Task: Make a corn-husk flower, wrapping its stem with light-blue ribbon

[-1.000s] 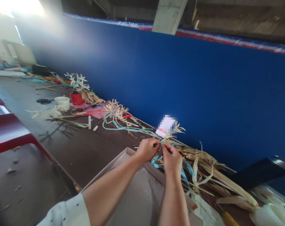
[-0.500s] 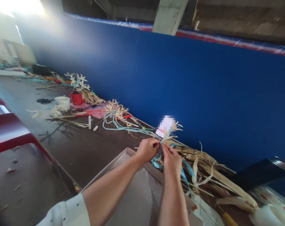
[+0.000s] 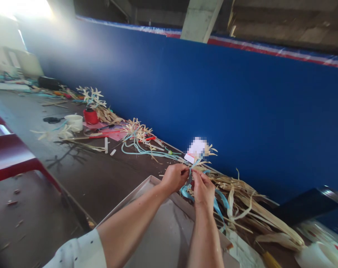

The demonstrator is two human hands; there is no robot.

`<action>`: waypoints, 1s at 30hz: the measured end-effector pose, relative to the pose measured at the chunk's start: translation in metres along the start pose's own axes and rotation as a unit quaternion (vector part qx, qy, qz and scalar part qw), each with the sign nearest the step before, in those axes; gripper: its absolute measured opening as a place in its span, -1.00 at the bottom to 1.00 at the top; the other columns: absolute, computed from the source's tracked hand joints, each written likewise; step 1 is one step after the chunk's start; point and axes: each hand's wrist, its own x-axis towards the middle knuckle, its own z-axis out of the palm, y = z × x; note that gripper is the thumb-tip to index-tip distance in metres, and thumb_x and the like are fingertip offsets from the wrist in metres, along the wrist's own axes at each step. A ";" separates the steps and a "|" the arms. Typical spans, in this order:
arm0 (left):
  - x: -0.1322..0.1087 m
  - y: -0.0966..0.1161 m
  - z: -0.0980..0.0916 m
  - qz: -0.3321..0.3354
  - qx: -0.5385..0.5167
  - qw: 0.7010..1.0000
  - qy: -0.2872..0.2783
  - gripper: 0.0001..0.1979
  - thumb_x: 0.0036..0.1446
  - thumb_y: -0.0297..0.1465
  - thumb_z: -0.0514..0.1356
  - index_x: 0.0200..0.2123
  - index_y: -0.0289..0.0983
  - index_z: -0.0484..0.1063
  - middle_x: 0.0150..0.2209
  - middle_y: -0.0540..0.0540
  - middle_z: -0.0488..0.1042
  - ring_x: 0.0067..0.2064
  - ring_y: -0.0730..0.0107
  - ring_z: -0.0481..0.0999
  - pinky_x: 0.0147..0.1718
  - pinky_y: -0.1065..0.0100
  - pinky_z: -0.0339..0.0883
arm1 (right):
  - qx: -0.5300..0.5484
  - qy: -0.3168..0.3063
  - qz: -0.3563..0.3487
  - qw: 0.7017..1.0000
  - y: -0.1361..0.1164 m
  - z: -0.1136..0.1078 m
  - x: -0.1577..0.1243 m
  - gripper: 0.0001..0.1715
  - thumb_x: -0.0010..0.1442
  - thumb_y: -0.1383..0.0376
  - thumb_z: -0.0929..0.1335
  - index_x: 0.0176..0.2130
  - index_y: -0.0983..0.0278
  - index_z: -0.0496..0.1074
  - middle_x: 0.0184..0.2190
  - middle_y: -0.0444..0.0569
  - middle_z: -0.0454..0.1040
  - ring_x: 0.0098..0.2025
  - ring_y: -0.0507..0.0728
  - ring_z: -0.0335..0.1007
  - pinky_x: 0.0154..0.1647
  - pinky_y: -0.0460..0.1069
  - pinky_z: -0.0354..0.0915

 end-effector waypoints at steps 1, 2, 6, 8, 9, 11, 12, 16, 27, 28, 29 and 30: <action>0.000 0.000 0.000 0.000 -0.003 1.000 -0.001 -0.78 0.01 -0.41 0.02 -0.57 -0.30 0.41 -0.55 -0.02 0.41 -0.50 0.50 0.27 -0.50 0.47 0.02 | -0.003 -0.002 -0.003 1.000 0.001 0.000 0.001 -0.48 -0.16 0.09 0.42 -0.21 0.32 0.51 -0.57 -0.10 0.44 -0.60 0.02 0.23 -0.64 -0.10 0.12; 0.000 0.001 0.000 0.002 -0.008 1.000 -0.001 -0.78 0.01 -0.41 0.02 -0.56 -0.30 0.41 -0.54 -0.02 0.41 -0.49 0.50 0.28 -0.50 0.47 0.03 | -0.004 -0.003 -0.006 1.000 0.001 -0.001 0.001 -0.48 -0.16 0.08 0.42 -0.21 0.33 0.51 -0.56 -0.09 0.45 -0.59 0.02 0.24 -0.63 -0.10 0.13; -0.001 0.003 -0.002 0.012 -0.038 0.999 -0.004 -0.78 0.00 -0.44 0.02 -0.57 -0.30 0.41 -0.54 -0.01 0.41 -0.49 0.52 0.28 -0.51 0.48 0.02 | 0.013 -0.007 -0.020 1.000 0.003 -0.001 0.002 -0.49 -0.17 0.09 0.42 -0.23 0.32 0.51 -0.53 -0.09 0.47 -0.60 0.02 0.25 -0.61 -0.10 0.14; 0.000 0.002 -0.001 -0.010 -0.062 0.998 -0.008 -0.77 0.01 -0.42 0.02 -0.57 -0.30 0.42 -0.56 0.00 0.39 -0.50 0.53 0.28 -0.52 0.49 0.03 | 0.013 -0.013 -0.034 0.999 0.002 -0.001 0.002 -0.54 -0.15 0.11 0.42 -0.24 0.31 0.51 -0.51 -0.08 0.48 -0.57 0.02 0.27 -0.59 -0.10 0.16; 0.001 0.001 0.001 -0.030 -0.079 0.996 -0.011 -0.77 0.01 -0.40 0.02 -0.55 -0.30 0.43 -0.56 0.01 0.39 -0.50 0.53 0.29 -0.52 0.49 0.04 | 0.001 -0.016 -0.044 0.999 0.001 -0.002 0.002 -0.56 -0.14 0.13 0.41 -0.25 0.31 0.51 -0.49 -0.07 0.49 -0.56 0.03 0.28 -0.57 -0.09 0.17; 0.003 -0.002 0.003 -0.075 -0.123 0.989 -0.019 -0.78 0.00 -0.38 0.04 -0.47 -0.29 0.47 -0.55 0.02 0.41 -0.49 0.53 0.31 -0.51 0.51 0.08 | -0.036 -0.011 -0.070 0.997 -0.001 -0.002 0.000 -0.62 -0.09 0.17 0.39 -0.26 0.30 0.52 -0.48 -0.07 0.50 -0.54 0.04 0.30 -0.55 -0.09 0.18; 0.004 -0.003 0.004 -0.094 -0.146 0.985 -0.021 -0.78 -0.01 -0.37 0.05 -0.42 -0.28 0.49 -0.54 0.02 0.42 -0.48 0.53 0.33 -0.50 0.51 0.10 | -0.051 -0.006 -0.085 0.995 -0.003 -0.002 -0.002 -0.64 -0.07 0.18 0.38 -0.26 0.30 0.51 -0.48 -0.07 0.49 -0.54 0.04 0.29 -0.55 -0.09 0.18; 0.007 -0.005 0.005 -0.130 -0.208 0.969 -0.026 -0.74 0.00 -0.31 0.07 -0.34 -0.29 0.51 -0.49 0.01 0.46 -0.45 0.51 0.36 -0.47 0.51 0.17 | -0.001 -0.001 -0.115 0.993 -0.010 0.004 -0.009 -0.59 -0.05 0.14 0.39 -0.21 0.31 0.44 -0.43 -0.06 0.49 -0.60 0.00 0.26 -0.59 -0.09 0.20; 0.006 -0.004 0.001 -0.095 -0.199 0.974 -0.045 -0.74 0.02 -0.35 0.06 -0.32 -0.28 0.52 -0.43 -0.01 0.51 -0.41 0.50 0.40 -0.41 0.50 0.22 | -0.082 0.016 -0.053 0.995 -0.014 0.001 -0.008 -0.49 -0.10 0.05 0.40 -0.20 0.32 0.50 -0.54 -0.08 0.46 -0.67 -0.02 0.17 -0.69 -0.12 0.12; 0.006 -0.004 0.001 -0.092 -0.197 0.975 -0.049 -0.73 0.02 -0.35 0.06 -0.32 -0.28 0.52 -0.44 -0.01 0.51 -0.41 0.50 0.40 -0.41 0.50 0.22 | -0.085 0.017 -0.049 0.995 -0.015 0.000 -0.008 -0.49 -0.11 0.06 0.40 -0.21 0.32 0.51 -0.56 -0.09 0.45 -0.66 -0.02 0.17 -0.69 -0.12 0.10; 0.006 -0.004 0.001 -0.091 -0.194 0.975 -0.052 -0.73 0.03 -0.36 0.05 -0.31 -0.28 0.52 -0.44 -0.01 0.51 -0.42 0.50 0.40 -0.41 0.50 0.22 | -0.085 0.019 -0.046 0.995 -0.015 0.000 -0.008 -0.49 -0.12 0.06 0.41 -0.21 0.33 0.51 -0.58 -0.10 0.43 -0.66 -0.01 0.17 -0.69 -0.12 0.09; 0.006 -0.004 0.002 -0.092 -0.191 0.976 -0.054 -0.73 0.03 -0.36 0.05 -0.31 -0.28 0.52 -0.44 -0.01 0.50 -0.42 0.50 0.39 -0.42 0.50 0.23 | -0.084 0.017 -0.044 0.995 -0.016 0.000 -0.009 -0.49 -0.13 0.06 0.41 -0.22 0.33 0.51 -0.62 -0.11 0.42 -0.66 -0.01 0.16 -0.69 -0.12 0.08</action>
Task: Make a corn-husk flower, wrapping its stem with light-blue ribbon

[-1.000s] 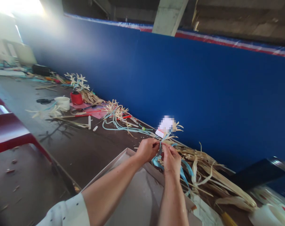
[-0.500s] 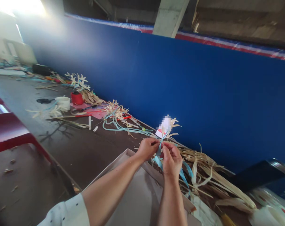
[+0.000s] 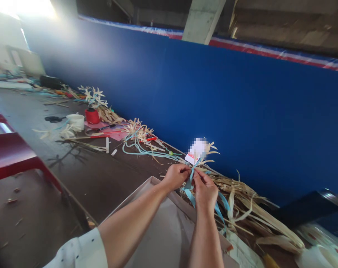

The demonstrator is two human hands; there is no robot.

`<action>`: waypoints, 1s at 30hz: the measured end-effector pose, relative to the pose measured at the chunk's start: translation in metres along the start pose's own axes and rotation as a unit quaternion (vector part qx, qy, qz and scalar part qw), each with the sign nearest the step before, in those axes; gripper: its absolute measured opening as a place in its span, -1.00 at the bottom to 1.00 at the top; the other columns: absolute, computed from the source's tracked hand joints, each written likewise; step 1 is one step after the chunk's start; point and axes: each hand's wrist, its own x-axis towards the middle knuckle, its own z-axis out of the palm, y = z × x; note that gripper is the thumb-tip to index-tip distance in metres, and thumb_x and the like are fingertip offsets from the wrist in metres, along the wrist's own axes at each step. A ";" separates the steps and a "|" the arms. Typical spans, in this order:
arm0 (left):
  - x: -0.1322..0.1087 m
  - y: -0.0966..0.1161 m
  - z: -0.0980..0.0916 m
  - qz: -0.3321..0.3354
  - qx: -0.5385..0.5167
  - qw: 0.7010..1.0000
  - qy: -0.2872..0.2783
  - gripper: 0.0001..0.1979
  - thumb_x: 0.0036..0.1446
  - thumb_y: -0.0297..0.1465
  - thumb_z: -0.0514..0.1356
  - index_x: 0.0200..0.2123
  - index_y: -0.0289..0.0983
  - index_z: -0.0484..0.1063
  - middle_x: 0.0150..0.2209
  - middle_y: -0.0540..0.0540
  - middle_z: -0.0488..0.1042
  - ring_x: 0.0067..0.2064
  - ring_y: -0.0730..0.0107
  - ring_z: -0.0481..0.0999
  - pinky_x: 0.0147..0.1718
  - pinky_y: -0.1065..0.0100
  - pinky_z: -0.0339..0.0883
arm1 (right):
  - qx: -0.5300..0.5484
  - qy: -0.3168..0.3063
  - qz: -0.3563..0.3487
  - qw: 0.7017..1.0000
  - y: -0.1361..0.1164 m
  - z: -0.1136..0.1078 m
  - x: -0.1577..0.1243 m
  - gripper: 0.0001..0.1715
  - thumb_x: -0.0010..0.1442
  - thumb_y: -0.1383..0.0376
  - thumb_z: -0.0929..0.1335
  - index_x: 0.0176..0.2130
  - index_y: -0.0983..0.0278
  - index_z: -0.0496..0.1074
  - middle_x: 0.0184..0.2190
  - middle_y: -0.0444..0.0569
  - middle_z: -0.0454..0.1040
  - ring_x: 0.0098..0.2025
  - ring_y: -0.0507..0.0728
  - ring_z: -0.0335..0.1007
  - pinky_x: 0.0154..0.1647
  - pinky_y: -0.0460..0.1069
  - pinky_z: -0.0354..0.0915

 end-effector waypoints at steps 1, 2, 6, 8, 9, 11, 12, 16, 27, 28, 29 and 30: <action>0.000 0.000 0.000 -0.002 0.003 1.000 0.000 -0.73 0.03 -0.35 0.05 -0.31 -0.29 0.52 -0.44 -0.01 0.50 -0.43 0.50 0.39 -0.42 0.50 0.23 | 0.002 -0.004 0.003 1.000 -0.001 0.000 0.000 -0.48 -0.13 0.06 0.41 -0.21 0.34 0.51 -0.64 -0.11 0.40 -0.66 0.00 0.16 -0.69 -0.12 0.08; 0.001 -0.001 0.000 -0.005 0.005 1.000 0.002 -0.73 0.03 -0.35 0.06 -0.31 -0.29 0.52 -0.44 -0.02 0.50 -0.43 0.51 0.39 -0.42 0.50 0.23 | 0.003 -0.007 0.007 1.000 -0.002 -0.001 -0.001 -0.46 -0.13 0.05 0.41 -0.21 0.34 0.51 -0.66 -0.12 0.39 -0.67 0.00 0.15 -0.69 -0.11 0.07; 0.002 -0.004 0.001 -0.004 0.000 1.000 0.000 -0.72 0.03 -0.32 0.06 -0.30 -0.29 0.52 -0.44 -0.01 0.49 -0.43 0.50 0.38 -0.42 0.50 0.23 | 0.010 -0.015 0.021 1.000 -0.002 -0.003 -0.001 -0.42 -0.15 0.02 0.42 -0.18 0.32 0.51 -0.69 -0.15 0.36 -0.71 -0.04 0.07 -0.72 -0.12 0.01; 0.002 -0.005 0.001 0.000 0.003 1.000 -0.007 -0.72 0.03 -0.32 0.06 -0.30 -0.29 0.52 -0.45 -0.02 0.49 -0.42 0.50 0.38 -0.42 0.50 0.23 | 0.019 -0.021 0.025 0.999 0.001 -0.005 0.000 -0.42 -0.15 0.01 0.43 -0.19 0.30 0.51 -0.69 -0.16 0.35 -0.72 -0.05 0.05 -0.73 -0.13 -0.02; 0.002 -0.005 0.001 0.003 0.008 1.000 -0.013 -0.72 0.02 -0.33 0.06 -0.30 -0.29 0.52 -0.45 -0.01 0.49 -0.42 0.50 0.38 -0.42 0.50 0.23 | 0.021 -0.024 0.028 0.999 0.002 -0.005 0.001 -0.43 -0.15 0.00 0.43 -0.19 0.30 0.51 -0.69 -0.16 0.36 -0.71 -0.05 0.06 -0.73 -0.13 -0.02; 0.002 -0.005 0.001 0.014 0.021 0.999 -0.024 -0.71 0.02 -0.35 0.04 -0.30 -0.30 0.52 -0.44 -0.01 0.49 -0.43 0.50 0.38 -0.43 0.51 0.21 | 0.019 -0.024 0.034 0.999 0.004 -0.006 0.003 -0.44 -0.16 0.00 0.43 -0.21 0.28 0.51 -0.70 -0.16 0.36 -0.70 -0.04 0.09 -0.73 -0.13 -0.01; 0.001 -0.005 0.000 0.020 0.030 0.999 -0.028 -0.71 0.02 -0.36 0.03 -0.30 -0.30 0.51 -0.44 -0.01 0.49 -0.42 0.50 0.38 -0.44 0.51 0.20 | 0.016 -0.023 0.039 0.999 0.004 -0.007 0.004 -0.45 -0.16 0.00 0.43 -0.22 0.28 0.52 -0.70 -0.16 0.36 -0.70 -0.03 0.10 -0.72 -0.13 0.00; -0.002 -0.002 -0.003 0.054 0.078 0.995 -0.027 -0.72 0.02 -0.40 0.01 -0.34 -0.29 0.51 -0.43 0.00 0.49 -0.39 0.50 0.38 -0.43 0.52 0.18 | 0.021 -0.025 0.056 0.998 0.004 -0.008 0.005 -0.48 -0.18 0.03 0.45 -0.25 0.29 0.52 -0.70 -0.15 0.37 -0.68 -0.01 0.16 -0.72 -0.13 0.00; -0.007 0.012 -0.007 0.126 0.145 0.981 -0.034 -0.76 0.07 -0.45 0.00 -0.44 -0.29 0.48 -0.46 -0.01 0.46 -0.40 0.50 0.37 -0.43 0.51 0.14 | 0.010 -0.018 0.041 0.999 0.005 -0.007 0.006 -0.53 -0.16 0.04 0.43 -0.29 0.30 0.51 -0.72 -0.15 0.35 -0.70 0.00 0.13 -0.73 -0.12 -0.02; -0.007 0.013 -0.008 0.132 0.144 0.980 -0.041 -0.75 0.08 -0.45 0.00 -0.44 -0.30 0.48 -0.45 -0.01 0.46 -0.39 0.50 0.37 -0.42 0.51 0.14 | 0.011 -0.015 0.039 0.999 0.004 -0.007 0.006 -0.54 -0.16 0.05 0.43 -0.30 0.31 0.50 -0.72 -0.15 0.35 -0.71 0.00 0.12 -0.74 -0.11 -0.01; -0.007 0.015 -0.008 0.138 0.141 0.979 -0.046 -0.74 0.09 -0.46 -0.01 -0.43 -0.30 0.48 -0.44 -0.01 0.46 -0.38 0.49 0.37 -0.41 0.51 0.14 | 0.012 -0.010 0.039 0.999 0.002 -0.007 0.005 -0.55 -0.15 0.05 0.43 -0.30 0.31 0.50 -0.72 -0.16 0.35 -0.72 -0.01 0.11 -0.74 -0.11 -0.02; -0.007 0.016 -0.009 0.144 0.137 0.979 -0.051 -0.74 0.10 -0.46 -0.02 -0.43 -0.30 0.48 -0.44 -0.02 0.46 -0.37 0.49 0.38 -0.40 0.51 0.15 | 0.010 -0.006 0.040 0.999 0.000 -0.008 0.005 -0.55 -0.15 0.06 0.43 -0.31 0.31 0.50 -0.72 -0.16 0.35 -0.73 -0.02 0.09 -0.74 -0.11 -0.01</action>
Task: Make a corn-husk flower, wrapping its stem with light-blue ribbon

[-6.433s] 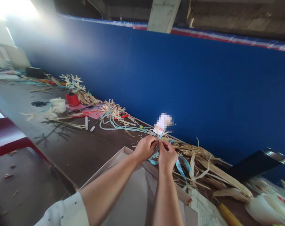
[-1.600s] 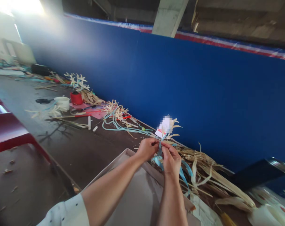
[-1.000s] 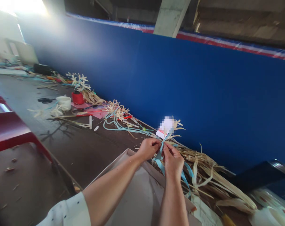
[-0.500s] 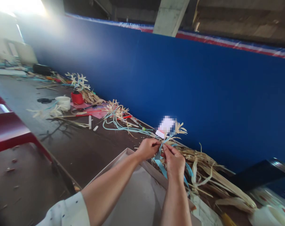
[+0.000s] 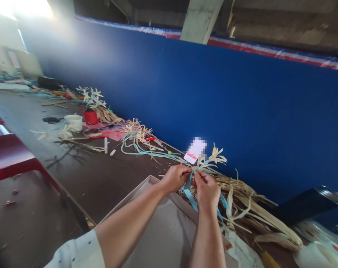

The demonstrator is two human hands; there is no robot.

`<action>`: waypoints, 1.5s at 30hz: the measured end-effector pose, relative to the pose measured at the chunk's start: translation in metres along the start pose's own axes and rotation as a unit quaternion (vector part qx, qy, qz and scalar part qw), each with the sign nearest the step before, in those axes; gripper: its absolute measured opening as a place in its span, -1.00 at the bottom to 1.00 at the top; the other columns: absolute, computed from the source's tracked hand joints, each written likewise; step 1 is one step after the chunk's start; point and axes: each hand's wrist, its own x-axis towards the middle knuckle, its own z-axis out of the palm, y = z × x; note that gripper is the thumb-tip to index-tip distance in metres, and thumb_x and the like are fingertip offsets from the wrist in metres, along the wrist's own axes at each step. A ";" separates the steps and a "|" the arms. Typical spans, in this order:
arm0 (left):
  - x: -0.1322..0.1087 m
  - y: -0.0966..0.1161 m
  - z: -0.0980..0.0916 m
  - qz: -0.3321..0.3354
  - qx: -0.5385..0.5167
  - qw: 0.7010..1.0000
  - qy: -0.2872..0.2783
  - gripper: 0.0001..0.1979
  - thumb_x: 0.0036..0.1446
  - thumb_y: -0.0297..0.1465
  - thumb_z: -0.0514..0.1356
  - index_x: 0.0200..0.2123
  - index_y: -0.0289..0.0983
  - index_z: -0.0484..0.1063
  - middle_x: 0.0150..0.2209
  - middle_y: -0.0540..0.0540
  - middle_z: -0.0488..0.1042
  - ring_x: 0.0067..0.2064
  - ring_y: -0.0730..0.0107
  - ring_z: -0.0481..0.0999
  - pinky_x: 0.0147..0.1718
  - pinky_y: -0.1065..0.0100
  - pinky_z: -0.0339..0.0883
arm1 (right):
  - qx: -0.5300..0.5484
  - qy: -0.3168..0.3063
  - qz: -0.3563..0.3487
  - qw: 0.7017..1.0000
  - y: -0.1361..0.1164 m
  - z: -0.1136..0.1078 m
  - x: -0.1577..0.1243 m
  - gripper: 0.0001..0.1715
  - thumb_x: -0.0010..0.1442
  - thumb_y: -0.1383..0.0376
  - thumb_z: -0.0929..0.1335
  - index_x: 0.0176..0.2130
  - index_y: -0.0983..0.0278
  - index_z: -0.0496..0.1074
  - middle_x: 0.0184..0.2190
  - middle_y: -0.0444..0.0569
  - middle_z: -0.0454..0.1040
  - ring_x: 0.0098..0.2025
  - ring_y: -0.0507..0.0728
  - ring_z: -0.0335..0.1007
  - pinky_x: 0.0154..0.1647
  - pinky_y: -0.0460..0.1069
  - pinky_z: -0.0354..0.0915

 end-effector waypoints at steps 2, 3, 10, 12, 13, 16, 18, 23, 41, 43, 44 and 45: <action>0.000 0.002 -0.001 0.018 -0.015 1.000 -0.011 -0.73 0.11 -0.45 -0.03 -0.40 -0.29 0.48 -0.42 -0.02 0.47 -0.35 0.49 0.39 -0.37 0.52 0.16 | -0.008 0.011 0.001 1.000 -0.003 -0.001 -0.001 -0.55 -0.15 0.06 0.42 -0.31 0.32 0.49 -0.71 -0.16 0.36 -0.73 -0.02 0.10 -0.74 -0.11 0.02; 0.000 0.003 -0.002 0.027 -0.023 0.999 -0.020 -0.73 0.12 -0.45 -0.03 -0.39 -0.28 0.48 -0.40 -0.02 0.48 -0.33 0.49 0.40 -0.36 0.52 0.16 | -0.011 0.021 -0.002 1.000 -0.004 -0.002 -0.001 -0.54 -0.15 0.06 0.42 -0.31 0.33 0.49 -0.71 -0.15 0.35 -0.72 -0.01 0.12 -0.73 -0.11 0.04; 0.000 0.001 0.000 -0.052 -0.031 0.997 0.053 -0.73 0.12 -0.30 0.03 -0.21 -0.24 0.47 -0.30 -0.05 0.49 -0.33 0.47 0.40 -0.32 0.49 0.22 | -0.022 0.105 -0.021 0.994 -0.005 -0.011 0.003 -0.50 -0.14 0.08 0.40 -0.28 0.39 0.50 -0.70 -0.12 0.38 -0.70 0.01 0.17 -0.67 -0.09 0.13; 0.000 0.002 0.000 -0.057 -0.038 0.996 0.064 -0.72 0.07 -0.24 0.09 -0.21 -0.24 0.46 -0.27 -0.06 0.47 -0.30 0.46 0.40 -0.28 0.47 0.23 | -0.039 0.115 -0.018 0.992 -0.008 -0.012 0.002 -0.53 -0.14 0.10 0.39 -0.29 0.39 0.51 -0.70 -0.11 0.40 -0.70 0.02 0.19 -0.66 -0.07 0.15; 0.000 0.003 0.000 -0.057 -0.035 0.996 0.058 -0.72 0.04 -0.21 0.12 -0.26 -0.24 0.47 -0.29 -0.07 0.47 -0.30 0.45 0.40 -0.29 0.46 0.24 | -0.048 0.116 -0.016 0.992 -0.011 -0.012 0.001 -0.54 -0.14 0.11 0.39 -0.29 0.38 0.51 -0.69 -0.10 0.41 -0.70 0.03 0.20 -0.66 -0.07 0.15; -0.002 0.008 0.000 -0.039 -0.010 0.999 0.031 -0.71 -0.03 -0.15 0.17 -0.40 -0.26 0.47 -0.35 -0.07 0.44 -0.27 0.40 0.39 -0.29 0.44 0.24 | -0.066 0.112 -0.010 0.991 -0.017 -0.012 -0.002 -0.59 -0.13 0.14 0.37 -0.32 0.38 0.51 -0.67 -0.07 0.43 -0.68 0.05 0.22 -0.66 -0.08 0.14; -0.004 0.010 0.001 -0.015 0.014 1.000 0.022 -0.72 -0.05 -0.16 0.19 -0.41 -0.26 0.45 -0.35 -0.07 0.43 -0.26 0.38 0.38 -0.27 0.42 0.24 | -0.081 0.114 -0.011 0.990 -0.018 -0.012 -0.002 -0.61 -0.12 0.15 0.37 -0.33 0.37 0.51 -0.67 -0.07 0.43 -0.66 0.05 0.24 -0.63 -0.08 0.15; -0.008 0.013 0.004 0.012 0.065 0.997 0.030 -0.80 -0.07 -0.26 0.20 -0.39 -0.27 0.41 -0.31 -0.08 0.42 -0.23 0.35 0.38 -0.25 0.39 0.26 | -0.111 0.110 -0.041 0.987 -0.011 -0.013 0.003 -0.62 -0.11 0.12 0.37 -0.34 0.35 0.50 -0.63 -0.07 0.45 -0.61 0.08 0.29 -0.55 -0.06 0.19; 0.004 0.006 0.006 -0.229 -0.312 0.922 -0.031 -0.80 -0.06 -0.31 0.17 -0.37 -0.34 0.36 -0.61 0.07 0.29 -0.63 0.64 0.22 -0.64 0.54 0.06 | -0.076 0.105 -0.012 0.992 -0.022 -0.010 -0.006 -0.59 -0.14 0.14 0.38 -0.32 0.37 0.51 -0.66 -0.11 0.41 -0.66 0.03 0.20 -0.65 -0.09 0.11; 0.004 0.008 0.002 -0.254 -0.414 0.873 -0.044 -0.76 -0.07 -0.31 0.21 -0.33 -0.33 0.34 -0.59 0.09 0.26 -0.68 0.70 0.16 -0.70 0.57 -0.04 | -0.063 0.106 -0.014 0.992 -0.020 -0.010 -0.006 -0.61 -0.15 0.15 0.39 -0.33 0.37 0.52 -0.67 -0.12 0.40 -0.66 0.02 0.20 -0.65 -0.10 0.10; 0.004 0.009 -0.001 -0.259 -0.466 0.845 -0.049 -0.74 -0.08 -0.32 0.23 -0.31 -0.33 0.34 -0.58 0.09 0.25 -0.68 0.72 0.13 -0.72 0.59 -0.10 | -0.051 0.102 -0.012 0.993 -0.019 -0.010 -0.005 -0.60 -0.15 0.15 0.40 -0.33 0.37 0.52 -0.68 -0.13 0.39 -0.66 0.01 0.19 -0.65 -0.10 0.10; 0.003 0.011 -0.006 -0.262 -0.523 0.809 -0.057 -0.71 -0.10 -0.33 0.25 -0.29 -0.33 0.34 -0.57 0.10 0.24 -0.69 0.75 0.10 -0.73 0.61 -0.15 | -0.035 0.098 -0.008 0.995 -0.018 -0.009 -0.004 -0.59 -0.16 0.14 0.40 -0.33 0.37 0.52 -0.70 -0.14 0.37 -0.67 0.01 0.18 -0.66 -0.10 0.10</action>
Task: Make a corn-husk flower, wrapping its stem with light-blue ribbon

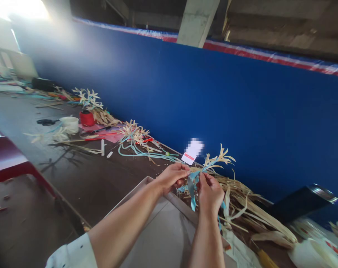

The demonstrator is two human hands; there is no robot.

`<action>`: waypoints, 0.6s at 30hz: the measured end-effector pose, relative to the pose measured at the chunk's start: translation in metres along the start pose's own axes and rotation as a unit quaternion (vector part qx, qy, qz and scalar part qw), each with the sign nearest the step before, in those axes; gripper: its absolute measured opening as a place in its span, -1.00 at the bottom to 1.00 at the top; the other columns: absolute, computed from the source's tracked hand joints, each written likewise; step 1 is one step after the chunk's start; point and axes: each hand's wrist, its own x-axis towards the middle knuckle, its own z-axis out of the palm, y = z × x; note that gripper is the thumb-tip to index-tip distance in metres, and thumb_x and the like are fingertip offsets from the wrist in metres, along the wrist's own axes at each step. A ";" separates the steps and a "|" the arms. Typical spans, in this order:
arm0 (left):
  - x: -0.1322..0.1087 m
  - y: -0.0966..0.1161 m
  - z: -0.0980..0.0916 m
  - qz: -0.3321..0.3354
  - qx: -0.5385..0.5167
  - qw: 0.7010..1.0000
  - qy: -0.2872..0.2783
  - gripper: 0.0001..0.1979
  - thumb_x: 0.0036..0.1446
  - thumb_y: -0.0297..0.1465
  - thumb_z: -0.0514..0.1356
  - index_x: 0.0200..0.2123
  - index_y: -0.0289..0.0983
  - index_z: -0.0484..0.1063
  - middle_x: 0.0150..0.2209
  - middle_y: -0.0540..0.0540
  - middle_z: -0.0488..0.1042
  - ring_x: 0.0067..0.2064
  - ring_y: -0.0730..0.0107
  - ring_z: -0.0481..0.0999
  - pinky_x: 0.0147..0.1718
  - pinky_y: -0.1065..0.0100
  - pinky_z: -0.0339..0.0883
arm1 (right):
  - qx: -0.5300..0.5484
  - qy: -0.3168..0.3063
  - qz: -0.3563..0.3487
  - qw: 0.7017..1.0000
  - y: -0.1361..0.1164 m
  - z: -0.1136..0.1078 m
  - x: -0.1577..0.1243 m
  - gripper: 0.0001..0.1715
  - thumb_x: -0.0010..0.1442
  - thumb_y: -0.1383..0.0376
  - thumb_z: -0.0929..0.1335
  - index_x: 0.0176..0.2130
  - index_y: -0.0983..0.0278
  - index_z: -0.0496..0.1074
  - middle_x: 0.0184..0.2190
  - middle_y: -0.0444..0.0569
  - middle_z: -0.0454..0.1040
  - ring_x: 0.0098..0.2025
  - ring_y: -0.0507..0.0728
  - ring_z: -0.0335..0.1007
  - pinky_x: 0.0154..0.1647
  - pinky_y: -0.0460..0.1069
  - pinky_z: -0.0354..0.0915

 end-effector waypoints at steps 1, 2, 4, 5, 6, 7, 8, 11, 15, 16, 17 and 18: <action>-0.003 0.005 -0.001 -0.011 -0.062 0.997 -0.036 -0.69 -0.10 -0.33 0.26 -0.26 -0.33 0.35 -0.56 0.09 0.24 -0.68 0.78 0.08 -0.74 0.62 -0.20 | 0.019 -0.004 0.008 1.000 0.002 0.000 0.001 -0.57 -0.16 0.13 0.41 -0.31 0.37 0.51 -0.72 -0.16 0.35 -0.69 0.00 0.16 -0.67 -0.10 0.09; -0.006 0.010 -0.003 -0.016 -0.122 0.990 -0.066 -0.68 -0.09 -0.33 0.26 -0.23 -0.34 0.36 -0.56 0.09 0.22 -0.68 0.80 0.06 -0.75 0.64 -0.22 | 0.039 -0.007 0.016 0.999 0.005 0.001 0.002 -0.54 -0.17 0.12 0.42 -0.29 0.37 0.51 -0.73 -0.18 0.33 -0.70 -0.01 0.13 -0.68 -0.11 0.08; -0.012 0.019 -0.009 -0.033 -0.221 0.969 -0.106 -0.64 -0.02 -0.30 0.23 -0.15 -0.34 0.37 -0.56 0.09 0.21 -0.68 0.81 0.03 -0.76 0.66 -0.22 | 0.069 -0.006 0.027 0.997 0.010 0.002 0.004 -0.51 -0.16 0.09 0.42 -0.27 0.36 0.50 -0.75 -0.21 0.29 -0.72 -0.03 0.10 -0.71 -0.12 0.06; -0.013 0.023 -0.013 -0.029 -0.260 0.959 -0.111 -0.64 0.01 -0.28 0.20 -0.13 -0.34 0.37 -0.56 0.08 0.21 -0.69 0.81 0.03 -0.76 0.67 -0.19 | 0.079 -0.004 0.028 0.996 0.012 0.002 0.004 -0.51 -0.16 0.08 0.43 -0.27 0.36 0.49 -0.75 -0.21 0.29 -0.73 -0.04 0.09 -0.72 -0.12 0.05; -0.013 0.027 -0.017 -0.012 -0.293 0.950 -0.103 -0.63 0.04 -0.26 0.17 -0.12 -0.35 0.36 -0.54 0.05 0.24 -0.68 0.80 0.06 -0.76 0.67 -0.13 | 0.085 -0.002 0.027 0.996 0.015 0.002 0.005 -0.51 -0.17 0.08 0.43 -0.27 0.35 0.49 -0.74 -0.21 0.29 -0.72 -0.04 0.10 -0.72 -0.13 0.04; -0.013 0.029 -0.020 0.016 -0.322 0.943 -0.083 -0.63 0.06 -0.23 0.15 -0.12 -0.35 0.36 -0.51 0.02 0.29 -0.66 0.78 0.12 -0.75 0.67 -0.07 | 0.090 0.002 0.026 0.996 0.017 0.003 0.006 -0.51 -0.17 0.08 0.44 -0.28 0.35 0.49 -0.74 -0.21 0.30 -0.72 -0.04 0.11 -0.72 -0.14 0.05; -0.011 0.031 -0.024 0.049 -0.348 0.935 -0.054 -0.64 0.07 -0.22 0.13 -0.13 -0.35 0.35 -0.45 -0.03 0.33 -0.62 0.75 0.21 -0.73 0.66 0.01 | 0.092 0.008 0.025 0.995 0.018 0.003 0.007 -0.52 -0.18 0.08 0.44 -0.29 0.35 0.49 -0.74 -0.21 0.30 -0.71 -0.04 0.11 -0.72 -0.14 0.06; -0.004 0.031 -0.033 0.167 -0.407 0.895 0.077 -0.71 0.06 -0.24 0.14 -0.19 -0.28 0.32 -0.25 -0.08 0.38 -0.33 0.55 0.45 -0.48 0.57 0.32 | 0.097 0.028 0.026 0.995 0.022 0.004 0.009 -0.53 -0.18 0.10 0.45 -0.30 0.36 0.49 -0.74 -0.20 0.30 -0.70 -0.03 0.13 -0.71 -0.14 0.09; 0.005 0.030 -0.038 0.246 -0.392 0.866 0.189 -0.70 0.03 -0.24 0.16 -0.17 -0.24 0.28 -0.07 -0.10 0.32 -0.12 0.39 0.44 -0.24 0.41 0.39 | 0.123 0.044 0.015 0.991 0.024 0.005 0.012 -0.58 -0.16 0.12 0.43 -0.34 0.37 0.48 -0.74 -0.20 0.28 -0.73 -0.05 0.09 -0.75 -0.15 0.04; 0.006 0.030 -0.039 0.261 -0.369 0.867 0.211 -0.66 0.03 -0.24 0.17 -0.12 -0.22 0.26 -0.03 -0.11 0.29 -0.10 0.36 0.44 -0.22 0.39 0.38 | 0.135 0.051 0.013 0.990 0.024 0.004 0.013 -0.59 -0.16 0.13 0.43 -0.35 0.38 0.48 -0.74 -0.20 0.27 -0.73 -0.06 0.09 -0.76 -0.15 0.03; 0.007 0.030 -0.041 0.278 -0.339 0.867 0.236 -0.61 0.02 -0.25 0.17 -0.06 -0.20 0.23 0.01 -0.12 0.27 -0.08 0.35 0.43 -0.19 0.37 0.38 | 0.146 0.058 0.012 0.987 0.024 0.004 0.013 -0.61 -0.17 0.14 0.44 -0.37 0.38 0.47 -0.74 -0.20 0.27 -0.73 -0.06 0.08 -0.76 -0.15 0.03; 0.008 0.031 -0.043 0.299 -0.303 0.865 0.265 -0.56 0.03 -0.25 0.17 -0.01 -0.17 0.19 0.04 -0.13 0.25 -0.06 0.35 0.41 -0.16 0.36 0.36 | 0.157 0.067 0.013 0.985 0.024 0.004 0.013 -0.63 -0.18 0.15 0.44 -0.38 0.37 0.47 -0.75 -0.20 0.27 -0.73 -0.06 0.09 -0.75 -0.15 0.03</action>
